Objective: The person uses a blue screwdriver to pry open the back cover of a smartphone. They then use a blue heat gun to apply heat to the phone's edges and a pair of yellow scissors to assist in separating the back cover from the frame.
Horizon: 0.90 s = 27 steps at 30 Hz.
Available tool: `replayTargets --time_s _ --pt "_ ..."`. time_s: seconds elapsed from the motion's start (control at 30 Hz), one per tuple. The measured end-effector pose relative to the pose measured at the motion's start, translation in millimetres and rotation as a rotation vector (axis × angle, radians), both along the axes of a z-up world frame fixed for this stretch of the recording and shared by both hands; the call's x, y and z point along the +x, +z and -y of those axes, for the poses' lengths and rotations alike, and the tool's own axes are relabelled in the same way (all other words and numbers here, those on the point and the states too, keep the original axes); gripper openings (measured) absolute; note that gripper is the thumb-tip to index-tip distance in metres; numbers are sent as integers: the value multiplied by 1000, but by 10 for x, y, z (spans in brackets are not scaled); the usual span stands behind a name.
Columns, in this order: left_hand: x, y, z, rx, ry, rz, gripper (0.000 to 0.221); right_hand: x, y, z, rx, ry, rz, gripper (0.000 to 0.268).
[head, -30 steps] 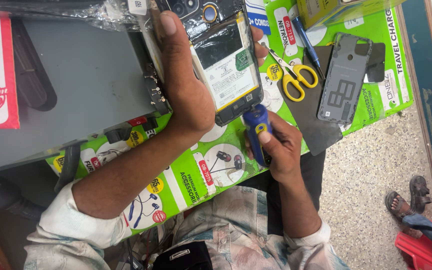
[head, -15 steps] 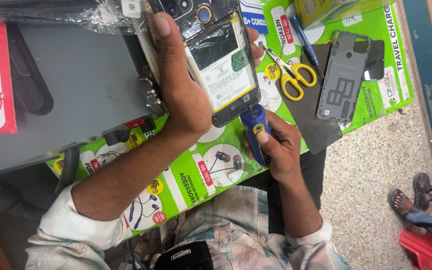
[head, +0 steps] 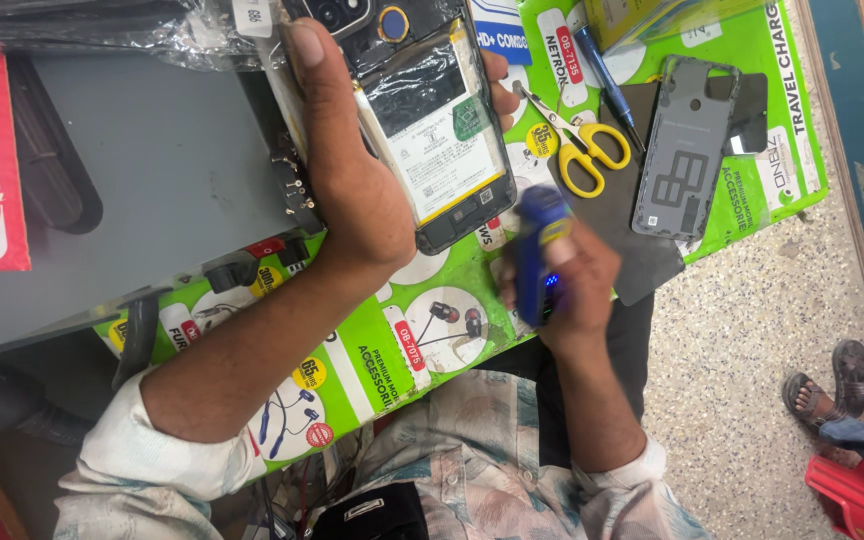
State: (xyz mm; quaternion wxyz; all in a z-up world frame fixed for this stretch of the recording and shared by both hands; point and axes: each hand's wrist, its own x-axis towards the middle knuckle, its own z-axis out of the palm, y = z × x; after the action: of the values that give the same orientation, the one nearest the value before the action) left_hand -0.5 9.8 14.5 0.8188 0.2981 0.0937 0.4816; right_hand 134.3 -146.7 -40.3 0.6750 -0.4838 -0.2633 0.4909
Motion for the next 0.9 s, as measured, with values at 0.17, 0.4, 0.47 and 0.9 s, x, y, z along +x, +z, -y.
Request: replayTargets --time_s 0.17,0.4,0.47,0.9 --pt "8 43 9 -9 2 4 79 128 -23 32 122 -4 -330 56" --pt "8 29 9 -43 -21 30 80 125 -146 68 70 172 67 50" --pt "14 56 14 -59 -12 34 79 100 -92 57 6 161 148 49" --pt "34 105 12 -63 4 -11 80 37 25 28 -50 154 239 49"
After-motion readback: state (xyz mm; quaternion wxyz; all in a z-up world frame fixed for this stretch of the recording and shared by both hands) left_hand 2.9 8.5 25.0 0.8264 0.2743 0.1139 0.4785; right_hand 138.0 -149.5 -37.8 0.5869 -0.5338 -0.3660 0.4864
